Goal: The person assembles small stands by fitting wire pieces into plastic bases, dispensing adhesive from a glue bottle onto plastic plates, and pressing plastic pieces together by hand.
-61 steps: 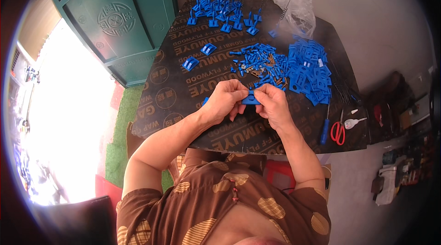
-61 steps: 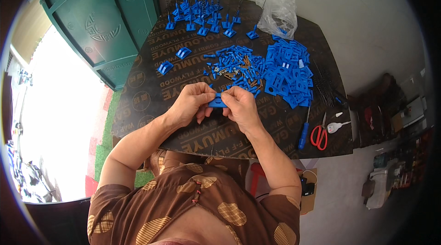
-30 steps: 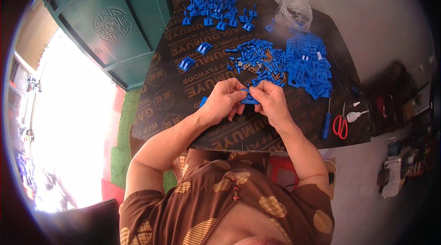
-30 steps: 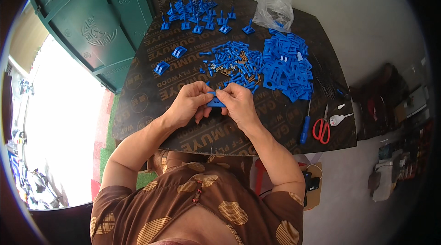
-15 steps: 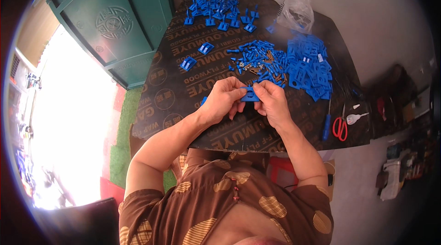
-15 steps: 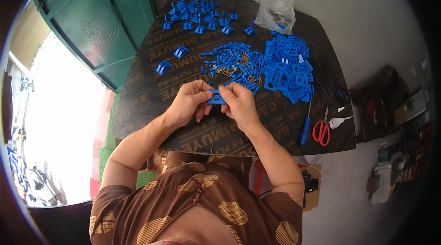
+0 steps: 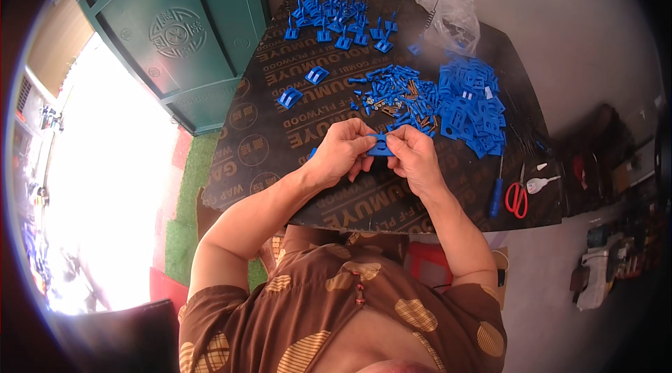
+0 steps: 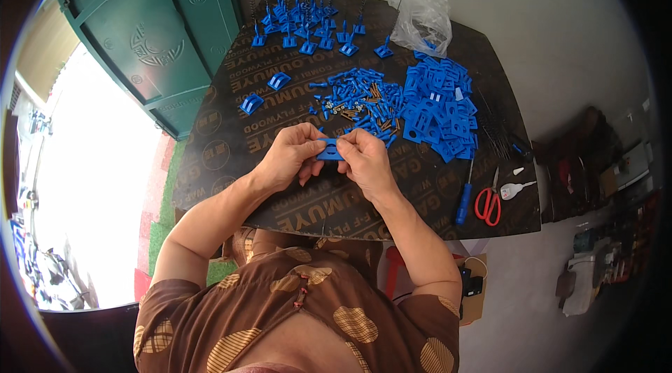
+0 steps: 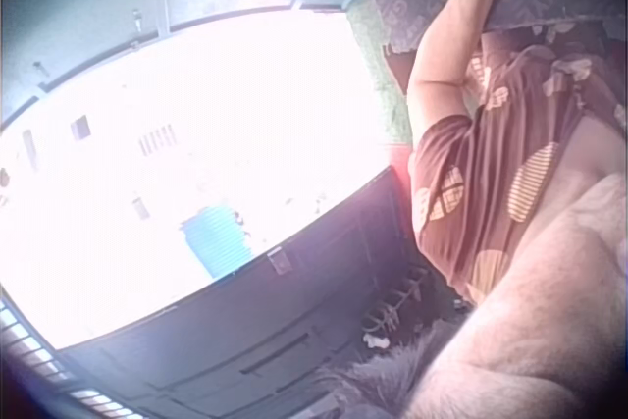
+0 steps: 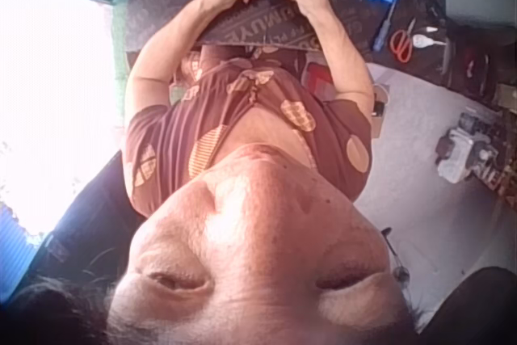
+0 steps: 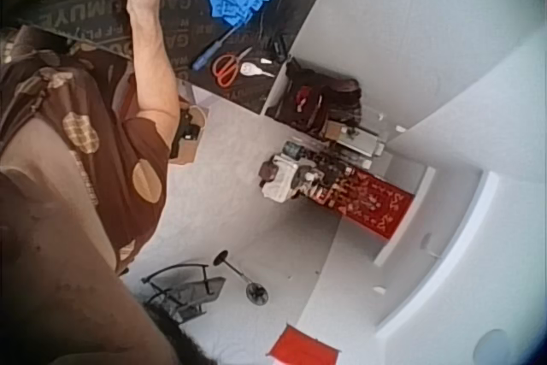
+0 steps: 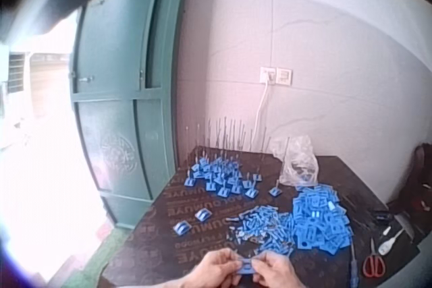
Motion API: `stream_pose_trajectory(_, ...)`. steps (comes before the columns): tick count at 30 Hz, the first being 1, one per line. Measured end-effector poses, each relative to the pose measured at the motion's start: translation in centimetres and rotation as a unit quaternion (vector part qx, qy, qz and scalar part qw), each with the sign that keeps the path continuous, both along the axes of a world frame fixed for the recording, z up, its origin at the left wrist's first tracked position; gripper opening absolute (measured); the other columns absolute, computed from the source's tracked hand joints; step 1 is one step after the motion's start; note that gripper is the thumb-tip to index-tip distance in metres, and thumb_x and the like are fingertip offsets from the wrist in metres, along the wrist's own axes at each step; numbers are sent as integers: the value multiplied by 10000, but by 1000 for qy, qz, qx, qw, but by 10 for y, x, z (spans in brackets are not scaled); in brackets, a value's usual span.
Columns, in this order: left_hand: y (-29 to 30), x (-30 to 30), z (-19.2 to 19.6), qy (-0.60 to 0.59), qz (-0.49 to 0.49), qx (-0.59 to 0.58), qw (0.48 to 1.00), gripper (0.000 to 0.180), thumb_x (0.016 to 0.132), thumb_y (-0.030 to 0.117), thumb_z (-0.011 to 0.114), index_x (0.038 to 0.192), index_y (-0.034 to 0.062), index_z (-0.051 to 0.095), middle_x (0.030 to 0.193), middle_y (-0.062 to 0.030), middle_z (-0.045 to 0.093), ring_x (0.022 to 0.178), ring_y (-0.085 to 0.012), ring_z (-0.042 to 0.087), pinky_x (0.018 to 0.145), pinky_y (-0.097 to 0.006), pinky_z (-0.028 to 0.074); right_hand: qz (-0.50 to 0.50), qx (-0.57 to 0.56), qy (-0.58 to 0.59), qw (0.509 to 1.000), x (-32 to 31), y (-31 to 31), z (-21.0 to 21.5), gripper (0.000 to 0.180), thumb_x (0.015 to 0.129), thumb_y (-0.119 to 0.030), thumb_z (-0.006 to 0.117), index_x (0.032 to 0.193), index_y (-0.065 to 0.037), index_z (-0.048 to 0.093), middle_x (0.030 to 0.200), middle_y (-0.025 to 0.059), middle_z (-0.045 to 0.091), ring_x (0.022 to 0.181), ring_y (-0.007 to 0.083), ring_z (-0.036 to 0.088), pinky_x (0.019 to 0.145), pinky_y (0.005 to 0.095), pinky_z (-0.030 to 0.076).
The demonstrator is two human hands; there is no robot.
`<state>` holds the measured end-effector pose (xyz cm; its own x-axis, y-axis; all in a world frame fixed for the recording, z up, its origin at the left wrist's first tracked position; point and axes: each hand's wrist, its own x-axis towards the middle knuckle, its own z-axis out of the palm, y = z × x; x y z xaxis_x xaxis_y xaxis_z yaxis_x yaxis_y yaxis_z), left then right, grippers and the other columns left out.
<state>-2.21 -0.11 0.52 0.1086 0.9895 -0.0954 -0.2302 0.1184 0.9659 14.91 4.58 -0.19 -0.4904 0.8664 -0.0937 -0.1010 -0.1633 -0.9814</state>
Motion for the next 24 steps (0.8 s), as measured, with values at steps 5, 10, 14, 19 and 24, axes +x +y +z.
stream_pose_trajectory(5,0,0,-1,4,-5,0,1000,110,938,86,490,944,-22,516,588,-79,560,378,-84,445,343,-197,352,0,7,-6,1000,0,-1,2,153,903,-191,597,879,-44,562,665,-15,538,508,18,472,386,147,289)
stream_pose_trajectory(10,1,-1,-3,-5,-9,-1,1000,115,933,95,499,942,-18,517,587,-78,559,380,-85,448,344,-195,355,0,-2,4,1000,0,0,0,148,898,-185,601,891,-41,567,663,-15,537,506,19,473,385,150,288)
stream_pose_trajectory(14,1,1,-1,-20,1,-8,1000,132,920,109,520,949,-19,513,599,-78,563,388,-93,460,354,-204,377,-11,-7,6,1000,-1,-2,4,146,897,-175,594,894,-31,567,659,-9,535,501,24,469,383,156,289)
stream_pose_trajectory(19,1,2,1,-24,-13,6,1000,163,900,112,549,976,-26,508,621,-78,570,412,-102,482,369,-211,399,-27,-3,8,1000,0,-2,8,159,898,-166,579,898,-9,561,656,4,528,497,32,458,383,163,297)
stream_pose_trajectory(24,1,2,1,-24,4,9,1000,175,890,101,559,994,-29,506,629,-77,571,418,-108,487,377,-210,404,-24,0,28,999,-1,-2,5,190,898,-178,576,945,5,560,667,11,533,523,39,469,413,166,317)
